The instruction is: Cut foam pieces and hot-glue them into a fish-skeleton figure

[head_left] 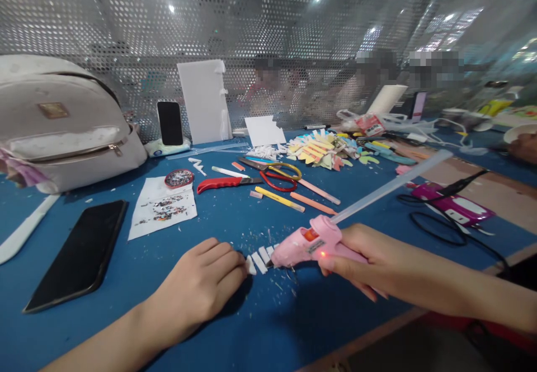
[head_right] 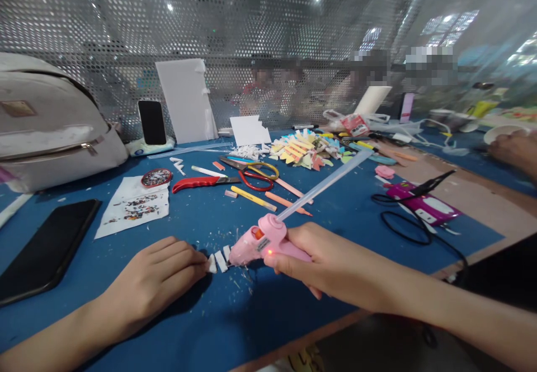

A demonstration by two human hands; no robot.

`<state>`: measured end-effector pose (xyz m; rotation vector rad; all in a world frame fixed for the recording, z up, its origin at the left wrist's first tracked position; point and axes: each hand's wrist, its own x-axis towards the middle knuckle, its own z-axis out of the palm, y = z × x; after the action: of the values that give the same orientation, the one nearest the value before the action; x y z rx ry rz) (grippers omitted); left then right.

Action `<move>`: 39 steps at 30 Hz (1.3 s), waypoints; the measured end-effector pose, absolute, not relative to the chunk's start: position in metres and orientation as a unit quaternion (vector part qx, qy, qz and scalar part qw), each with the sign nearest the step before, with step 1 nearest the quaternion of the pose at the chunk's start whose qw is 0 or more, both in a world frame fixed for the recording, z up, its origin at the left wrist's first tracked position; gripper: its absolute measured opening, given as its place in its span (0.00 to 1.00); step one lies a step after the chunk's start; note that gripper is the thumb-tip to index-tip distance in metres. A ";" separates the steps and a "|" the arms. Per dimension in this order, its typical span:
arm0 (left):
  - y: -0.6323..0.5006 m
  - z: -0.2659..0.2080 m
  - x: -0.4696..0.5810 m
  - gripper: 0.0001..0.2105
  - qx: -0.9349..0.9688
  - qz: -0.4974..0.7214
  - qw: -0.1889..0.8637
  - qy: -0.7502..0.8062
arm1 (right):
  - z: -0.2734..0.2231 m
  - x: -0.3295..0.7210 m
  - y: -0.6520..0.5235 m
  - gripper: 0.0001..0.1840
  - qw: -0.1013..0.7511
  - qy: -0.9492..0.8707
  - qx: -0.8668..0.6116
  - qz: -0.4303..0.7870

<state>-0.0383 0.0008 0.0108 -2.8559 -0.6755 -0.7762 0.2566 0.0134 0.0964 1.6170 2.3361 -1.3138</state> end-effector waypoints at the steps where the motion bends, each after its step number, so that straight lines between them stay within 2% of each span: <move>1: 0.000 0.010 -0.039 0.12 -0.939 -0.255 0.053 -0.224 | 0.096 0.257 0.014 0.28 0.011 0.747 0.513 -0.423; 14: 0.001 0.007 -0.038 0.12 -0.940 -0.249 0.038 -0.231 | 0.096 0.253 0.011 0.29 -0.017 0.749 0.533 -0.393; 18: 0.000 0.007 -0.039 0.12 -0.940 -0.245 0.036 -0.234 | 0.097 0.254 0.012 0.29 0.005 0.749 0.524 -0.406; 26: 0.000 0.008 -0.039 0.10 -0.938 -0.249 0.051 -0.236 | 0.097 0.252 0.008 0.29 -0.018 0.740 0.547 -0.390; 32: 0.000 0.005 -0.039 0.05 -0.933 -0.260 0.063 -0.243 | 0.098 0.253 0.011 0.29 0.006 0.746 0.534 -0.399; 39: 0.001 0.007 -0.036 0.06 -0.927 -0.266 0.096 -0.245 | 0.098 0.250 0.007 0.29 -0.013 0.736 0.556 -0.385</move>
<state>-0.0364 0.0006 0.0072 -2.7471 -0.7266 -0.7878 0.2502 0.0066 0.0983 1.7630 2.3338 -1.2185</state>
